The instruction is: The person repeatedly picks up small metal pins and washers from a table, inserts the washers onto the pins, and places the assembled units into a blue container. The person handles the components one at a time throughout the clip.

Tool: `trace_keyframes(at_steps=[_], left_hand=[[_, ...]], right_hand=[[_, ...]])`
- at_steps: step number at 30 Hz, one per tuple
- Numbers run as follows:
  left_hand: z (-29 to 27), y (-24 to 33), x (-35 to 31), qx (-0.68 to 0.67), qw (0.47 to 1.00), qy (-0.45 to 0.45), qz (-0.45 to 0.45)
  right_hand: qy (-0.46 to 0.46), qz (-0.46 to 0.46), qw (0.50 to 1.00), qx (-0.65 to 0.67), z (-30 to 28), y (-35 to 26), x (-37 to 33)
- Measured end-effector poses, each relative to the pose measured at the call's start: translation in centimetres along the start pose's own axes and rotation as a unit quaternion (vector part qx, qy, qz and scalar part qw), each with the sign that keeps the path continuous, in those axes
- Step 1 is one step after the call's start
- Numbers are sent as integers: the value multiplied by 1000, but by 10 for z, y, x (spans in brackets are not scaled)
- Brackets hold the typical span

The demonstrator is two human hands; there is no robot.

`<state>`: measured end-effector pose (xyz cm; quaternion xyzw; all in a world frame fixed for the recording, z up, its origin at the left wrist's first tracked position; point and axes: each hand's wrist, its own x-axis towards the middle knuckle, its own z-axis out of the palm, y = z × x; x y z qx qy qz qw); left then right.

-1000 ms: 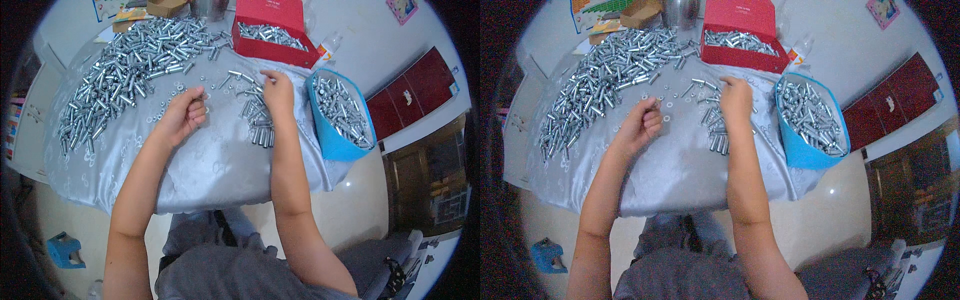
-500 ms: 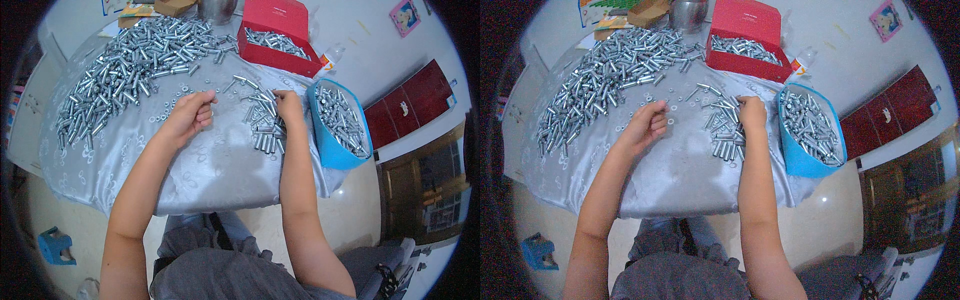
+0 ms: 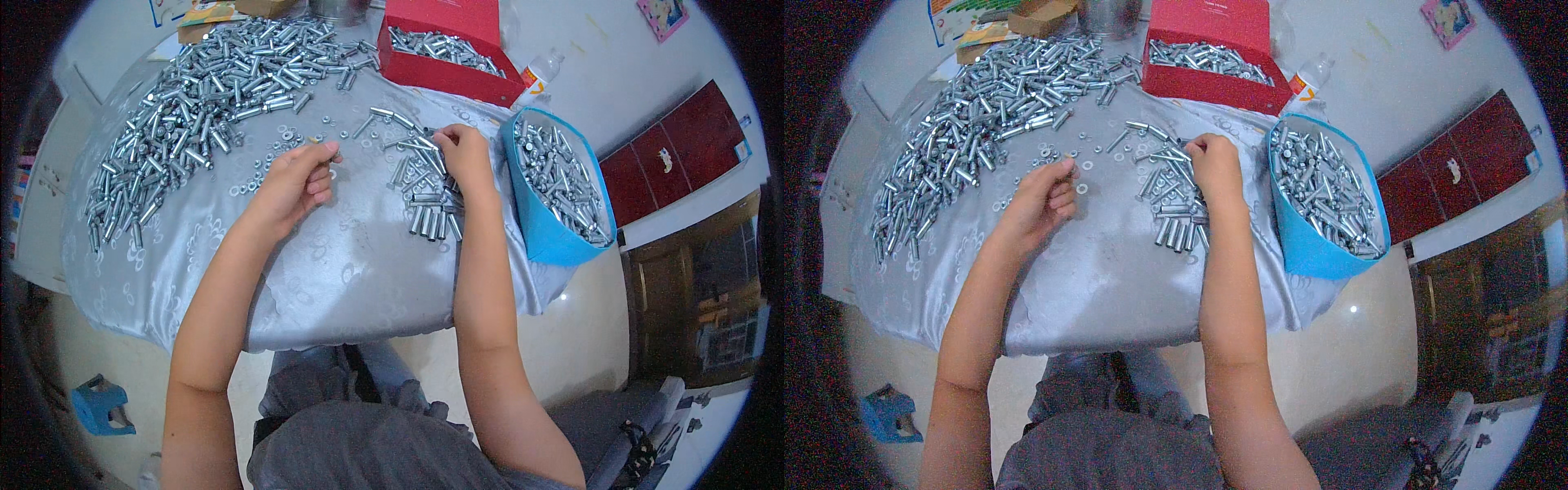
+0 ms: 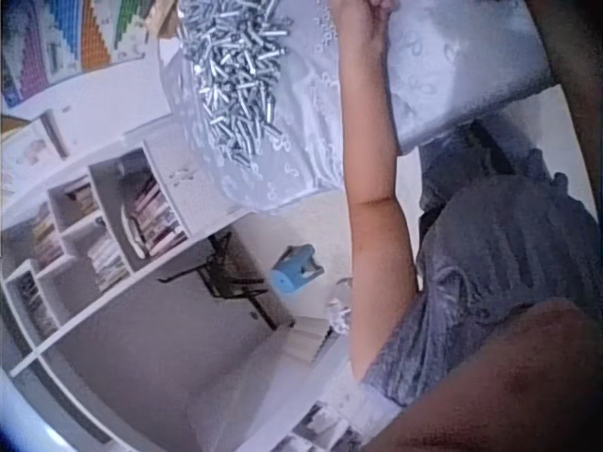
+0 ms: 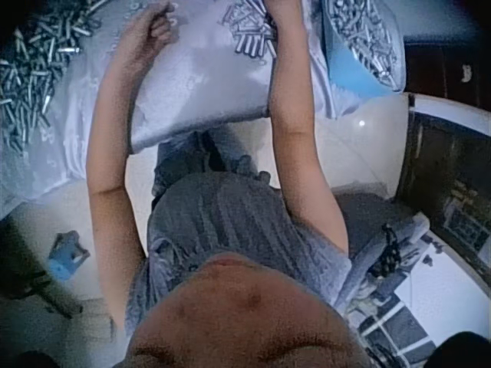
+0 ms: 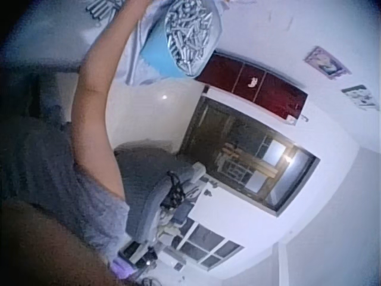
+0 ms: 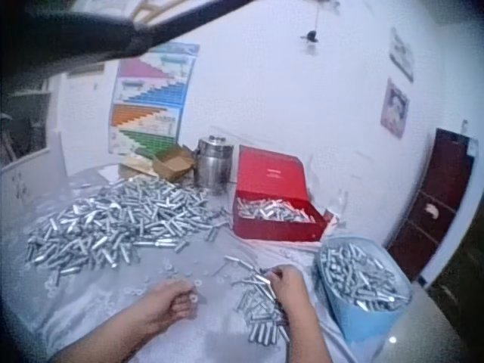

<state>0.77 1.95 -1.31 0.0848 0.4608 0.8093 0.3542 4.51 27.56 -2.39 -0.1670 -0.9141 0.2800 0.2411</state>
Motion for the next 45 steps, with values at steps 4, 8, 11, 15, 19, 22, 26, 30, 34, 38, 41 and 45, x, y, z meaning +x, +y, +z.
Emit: trace_keyframes(at_steps=[4,8,11,15,19,22,26,30,34,38,41,45], left_hand=[[0,0,0,16,1000,3,2],[0,-1,0,62,998,5,1],[0,-4,2,63,998,25,10],[-4,-4,4,61,995,64,36],[-3,-2,3,72,995,63,36],[-1,-1,2,82,995,59,26],[1,-4,3,49,998,43,0],[-4,-6,5,37,999,23,-8],[-2,-3,2,43,999,23,-10],[-3,-1,1,29,999,8,-29],[-5,0,2,-11,999,-11,-37],[-3,0,2,-13,1000,2,-27]], right_hand=[[-7,1,997,73,1,-12,-1],[-129,2,960,249,5,-47,-14],[-220,-25,931,291,16,-66,-28],[-262,-85,928,251,25,-67,-32],[-238,-64,936,252,20,-71,-33],[-239,-56,919,308,22,-72,-33],[-258,-21,868,423,21,-83,-37],[-275,-11,838,471,27,-77,-33],[-280,-20,833,477,27,-79,-34],[-261,-30,850,457,27,-83,-38],[-223,-72,880,414,31,-81,-39],[-164,-182,917,315,30,-82,-40]])
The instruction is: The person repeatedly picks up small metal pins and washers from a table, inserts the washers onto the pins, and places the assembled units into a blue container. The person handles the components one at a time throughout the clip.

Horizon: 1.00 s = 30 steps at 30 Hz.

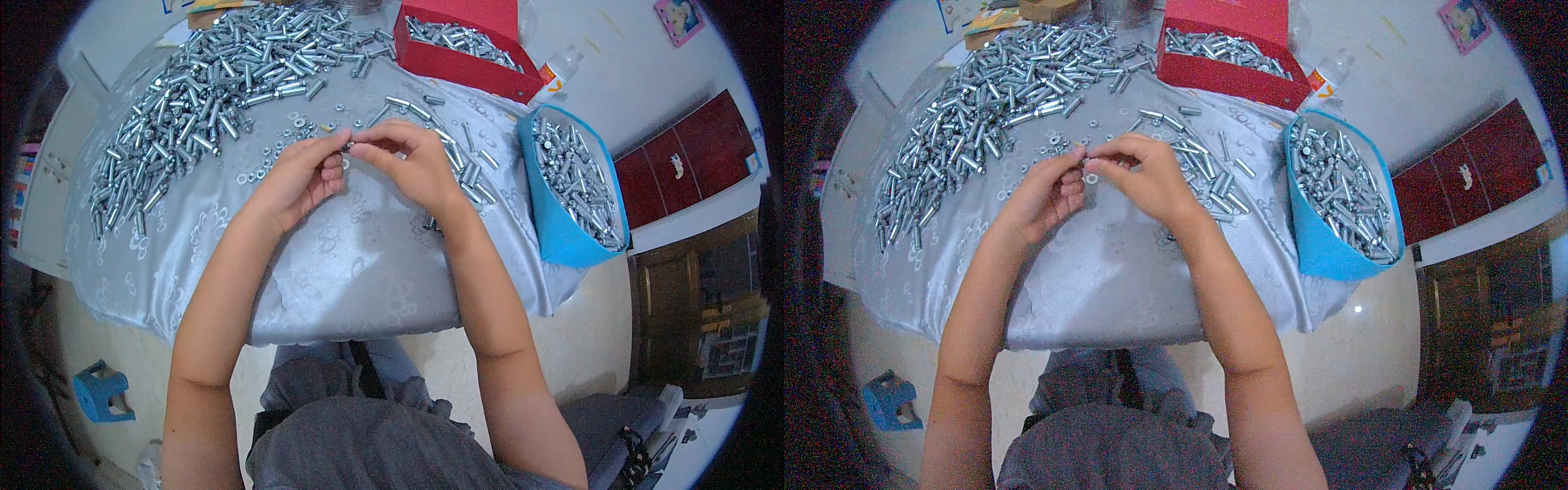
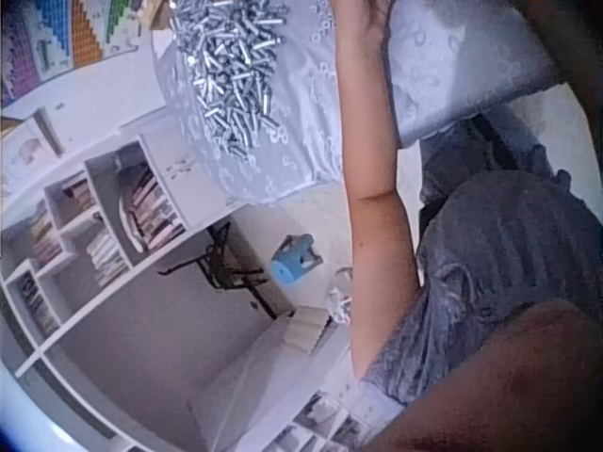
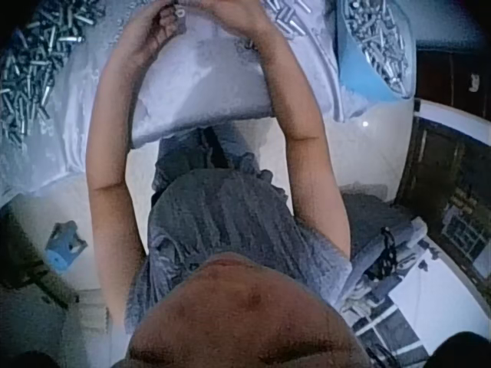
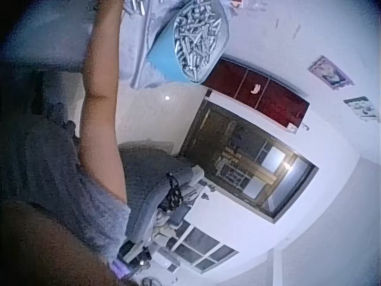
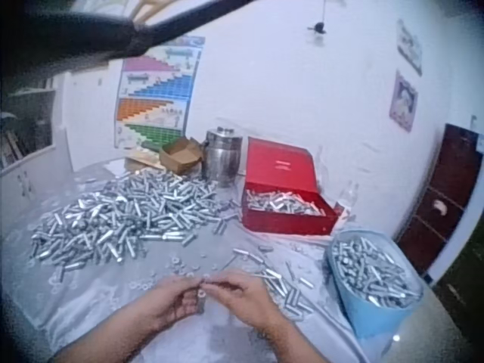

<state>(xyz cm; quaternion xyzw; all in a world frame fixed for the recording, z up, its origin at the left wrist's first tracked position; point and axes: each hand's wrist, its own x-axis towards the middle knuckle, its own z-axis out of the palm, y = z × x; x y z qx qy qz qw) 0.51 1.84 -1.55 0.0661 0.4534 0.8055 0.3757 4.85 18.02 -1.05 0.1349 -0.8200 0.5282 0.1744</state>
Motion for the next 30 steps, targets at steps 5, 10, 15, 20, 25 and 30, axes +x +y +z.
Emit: trace_keyframes(at_steps=[5,10,15,20,25,30], left_hand=[[3,-1,-2,50,999,-5,13],[-2,1,1,33,999,-13,16],[4,7,-3,0,999,28,15],[3,8,-3,-6,999,44,31],[2,8,-4,-8,998,50,34],[1,8,-4,16,997,69,31]], right_hand=[[15,-9,1000,-11,3,2,-1],[12,1,1000,-24,-1,-5,0],[119,19,979,-163,-34,8,4],[66,100,945,-306,-49,18,-3],[36,154,934,-321,-52,19,-7],[-59,254,914,-310,-68,12,-10]])
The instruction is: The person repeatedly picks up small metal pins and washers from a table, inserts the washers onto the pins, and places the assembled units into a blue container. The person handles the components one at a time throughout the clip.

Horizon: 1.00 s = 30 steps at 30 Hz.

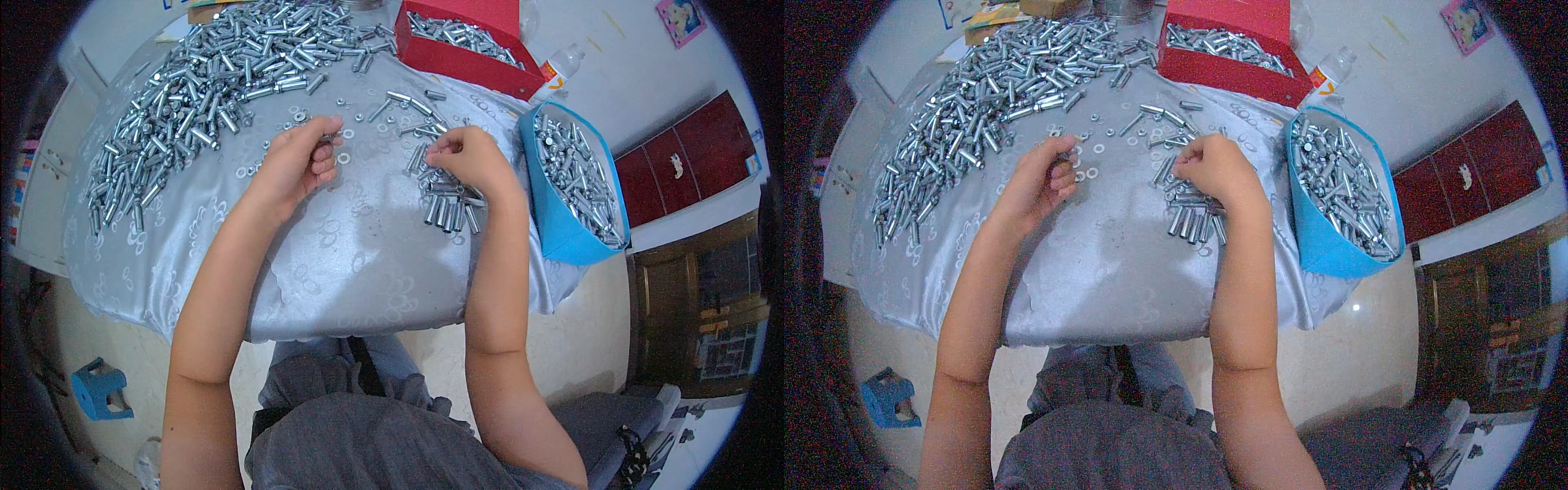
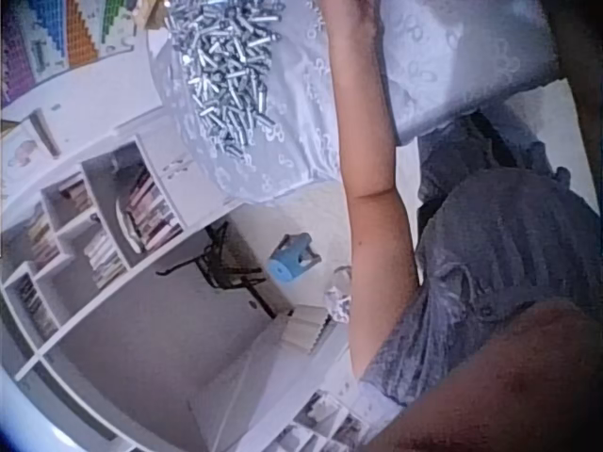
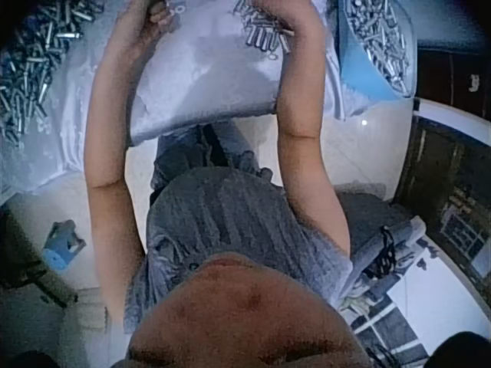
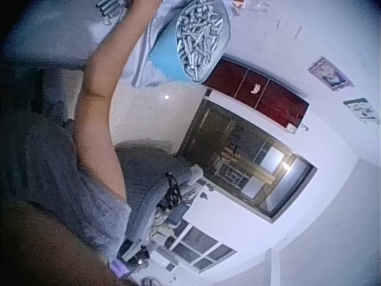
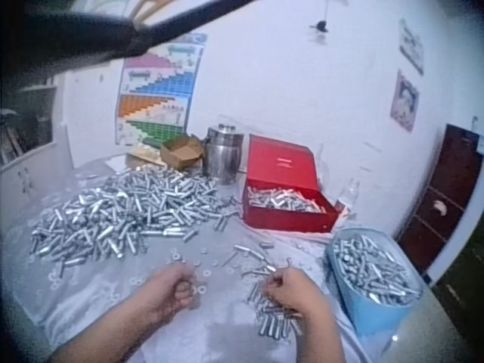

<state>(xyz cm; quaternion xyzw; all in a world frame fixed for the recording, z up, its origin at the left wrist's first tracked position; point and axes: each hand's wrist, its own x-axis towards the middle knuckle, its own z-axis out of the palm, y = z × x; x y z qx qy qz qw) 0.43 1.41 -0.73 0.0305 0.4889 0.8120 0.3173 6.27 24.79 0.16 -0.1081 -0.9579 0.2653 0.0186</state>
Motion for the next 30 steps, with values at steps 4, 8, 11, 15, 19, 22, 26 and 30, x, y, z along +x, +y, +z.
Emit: trace_keyframes(at_steps=[4,8,11,15,19,22,26,30], left_hand=[[3,-1,0,36,999,5,-7],[2,-3,-1,29,1000,-4,-9],[3,-2,0,29,999,-19,-12],[3,-3,0,23,1000,-5,-16],[1,-4,2,23,1000,-3,-5],[4,-3,1,29,1000,6,-5],[1,-5,2,18,999,-30,1],[4,-5,0,16,1000,-16,-9]], right_hand=[[-15,-6,999,-30,1,-1,-6],[5,-23,998,-59,4,-6,-9],[15,-26,997,-73,8,-3,-6],[35,-76,996,-38,10,-7,-2],[24,-215,953,213,23,-28,2],[-34,-225,897,379,32,-50,-4],[-60,-216,867,445,41,-56,-3],[-70,-203,860,464,46,-57,-2]])
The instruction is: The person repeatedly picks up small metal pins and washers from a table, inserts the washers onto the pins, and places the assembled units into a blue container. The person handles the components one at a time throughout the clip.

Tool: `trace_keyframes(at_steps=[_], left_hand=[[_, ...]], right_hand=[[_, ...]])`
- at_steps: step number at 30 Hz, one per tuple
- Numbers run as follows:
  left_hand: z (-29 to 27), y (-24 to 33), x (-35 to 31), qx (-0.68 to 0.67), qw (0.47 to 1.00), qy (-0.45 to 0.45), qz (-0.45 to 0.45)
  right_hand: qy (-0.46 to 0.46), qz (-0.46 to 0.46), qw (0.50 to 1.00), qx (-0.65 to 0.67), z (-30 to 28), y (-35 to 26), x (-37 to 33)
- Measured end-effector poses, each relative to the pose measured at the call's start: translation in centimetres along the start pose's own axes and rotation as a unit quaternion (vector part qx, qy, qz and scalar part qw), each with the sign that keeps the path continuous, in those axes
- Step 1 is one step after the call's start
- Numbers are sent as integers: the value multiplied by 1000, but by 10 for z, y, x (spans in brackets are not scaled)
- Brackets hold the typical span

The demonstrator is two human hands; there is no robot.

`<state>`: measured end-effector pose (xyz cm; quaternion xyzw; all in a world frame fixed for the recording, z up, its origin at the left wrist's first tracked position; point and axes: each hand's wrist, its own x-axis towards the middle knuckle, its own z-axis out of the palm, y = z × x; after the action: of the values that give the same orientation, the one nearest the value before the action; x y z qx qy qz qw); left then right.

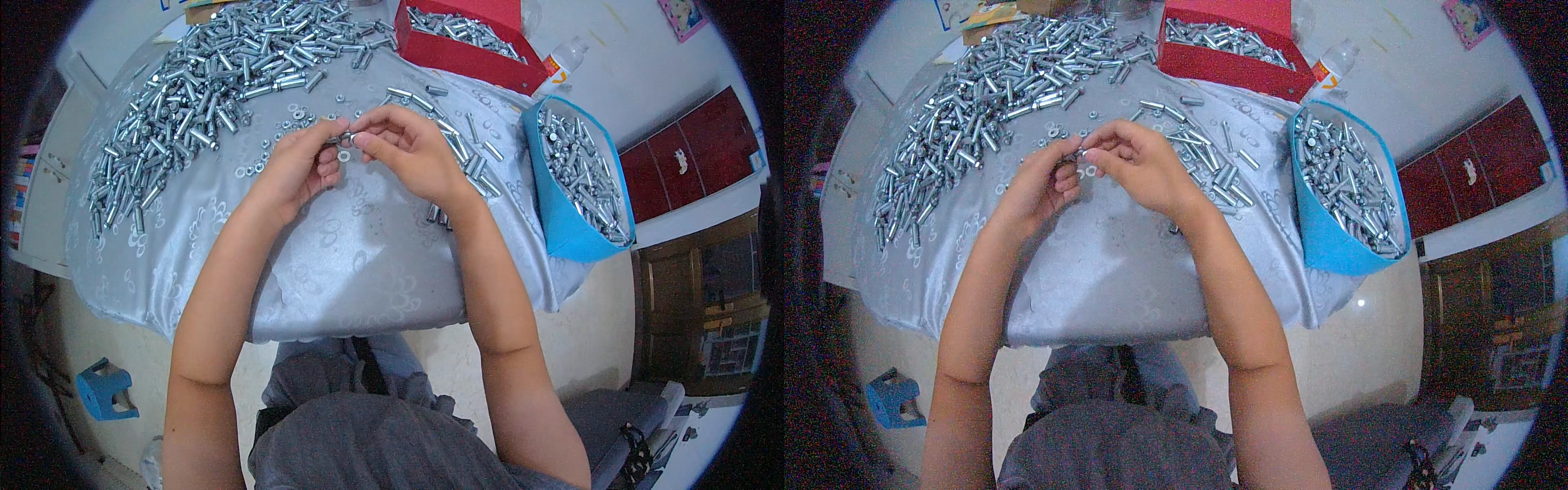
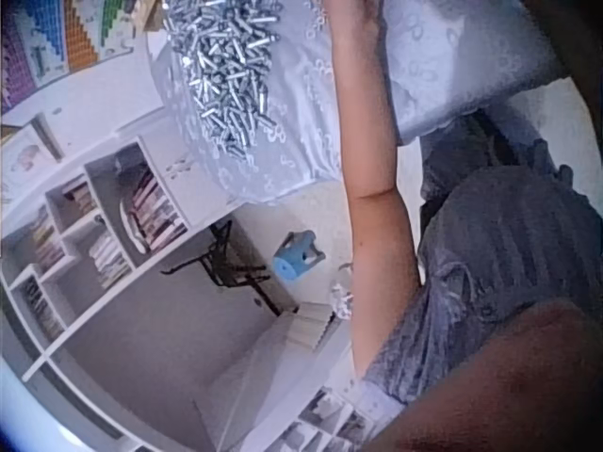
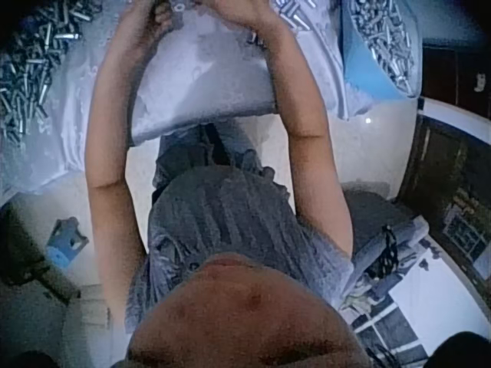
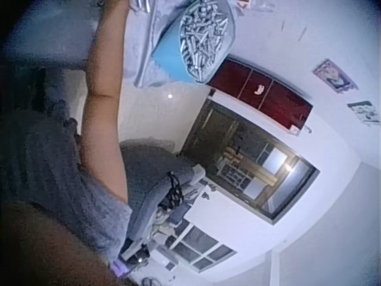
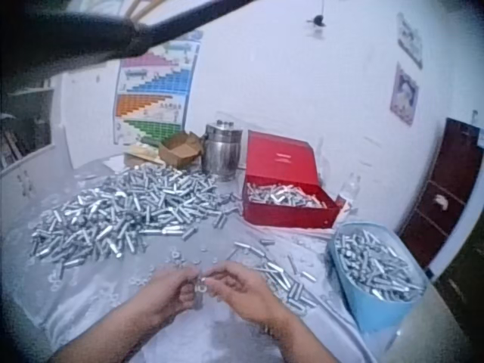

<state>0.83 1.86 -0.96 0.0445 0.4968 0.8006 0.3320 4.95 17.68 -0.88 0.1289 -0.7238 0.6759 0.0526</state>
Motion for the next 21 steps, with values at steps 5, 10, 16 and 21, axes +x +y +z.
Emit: trace_keyframes(at_steps=[5,10,16,21], left_hand=[[4,3,-4,25,1000,-9,-12],[3,2,-6,22,998,-56,-18],[4,1,-9,46,994,-101,-11],[9,-2,-9,43,997,-54,-17]], right_hand=[[4,-4,1000,23,1,-1,0],[-19,12,998,52,-3,-3,-1],[-72,63,993,74,-10,-7,-3],[-53,55,994,84,-4,-12,-5]])
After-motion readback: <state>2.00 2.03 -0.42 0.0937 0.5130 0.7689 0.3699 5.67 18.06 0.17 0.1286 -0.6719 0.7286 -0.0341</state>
